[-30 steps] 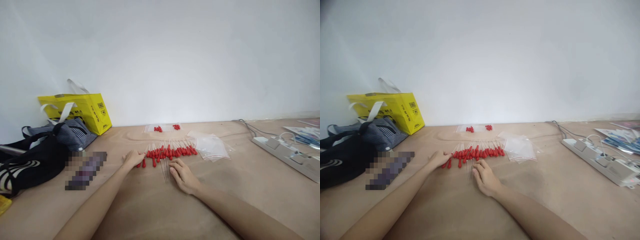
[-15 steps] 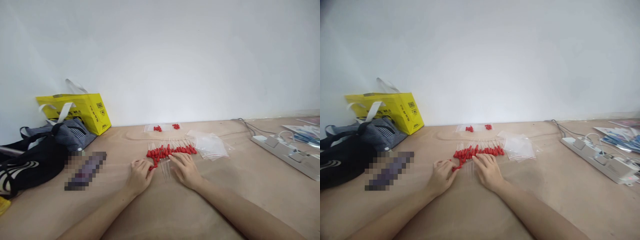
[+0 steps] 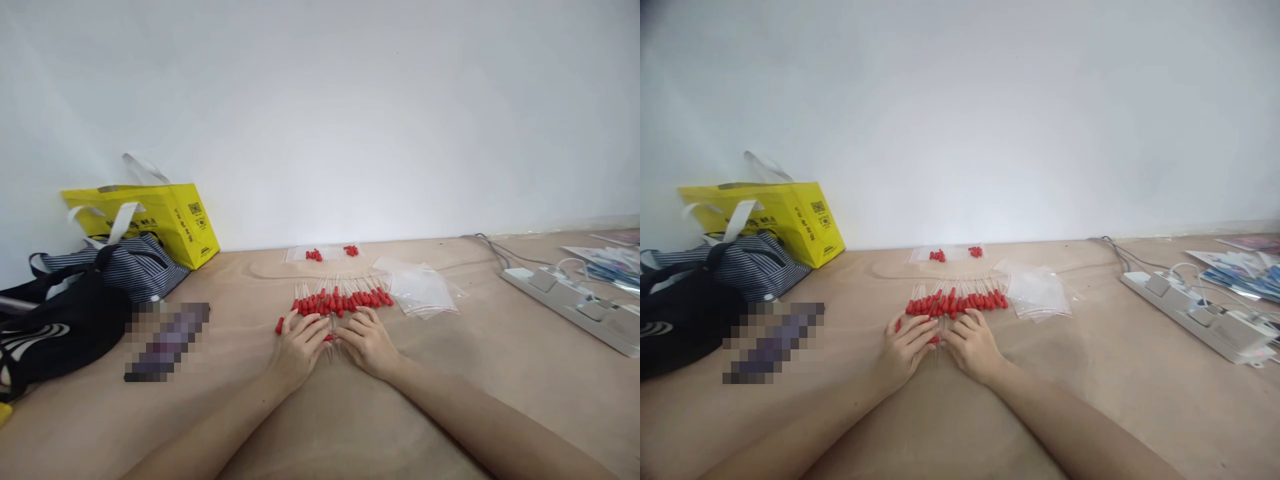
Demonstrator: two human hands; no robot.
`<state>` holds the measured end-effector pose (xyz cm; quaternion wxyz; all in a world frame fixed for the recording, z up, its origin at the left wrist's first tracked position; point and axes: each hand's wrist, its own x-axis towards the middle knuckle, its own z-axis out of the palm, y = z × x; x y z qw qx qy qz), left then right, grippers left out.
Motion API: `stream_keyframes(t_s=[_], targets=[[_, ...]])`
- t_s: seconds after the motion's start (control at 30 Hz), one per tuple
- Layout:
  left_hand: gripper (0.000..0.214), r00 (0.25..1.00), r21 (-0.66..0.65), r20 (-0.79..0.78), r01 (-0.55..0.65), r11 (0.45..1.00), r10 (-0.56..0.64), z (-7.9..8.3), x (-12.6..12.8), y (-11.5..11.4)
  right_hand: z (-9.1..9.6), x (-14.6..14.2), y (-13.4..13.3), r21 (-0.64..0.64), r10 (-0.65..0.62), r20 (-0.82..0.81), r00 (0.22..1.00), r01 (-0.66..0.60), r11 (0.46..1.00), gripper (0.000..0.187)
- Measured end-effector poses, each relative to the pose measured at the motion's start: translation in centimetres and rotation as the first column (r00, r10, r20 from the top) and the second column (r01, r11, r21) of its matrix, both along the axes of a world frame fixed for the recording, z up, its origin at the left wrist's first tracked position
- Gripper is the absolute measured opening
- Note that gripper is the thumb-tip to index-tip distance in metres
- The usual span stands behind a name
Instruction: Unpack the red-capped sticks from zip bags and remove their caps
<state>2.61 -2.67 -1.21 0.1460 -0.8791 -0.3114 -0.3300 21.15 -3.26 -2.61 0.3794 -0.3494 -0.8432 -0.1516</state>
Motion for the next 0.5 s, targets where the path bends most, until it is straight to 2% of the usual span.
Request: stream_keyframes(t_s=[0.27, 0.5], targets=[[0.018, 1.0, 0.028, 0.023, 0.016, 0.999, -0.017, -1.1, -0.27, 0.32, -0.09, 0.25, -0.24, 0.064, 0.04, 0.046, 0.998, -0.043, 0.997, 0.019], [0.018, 0.999, 0.029, 0.024, 0.026, 0.999, -0.026, -0.72, -0.38, -0.03, 0.01, 0.38, -0.47, 0.051, 0.058, 0.038, 0.998, -0.06, 0.997, 0.018]])
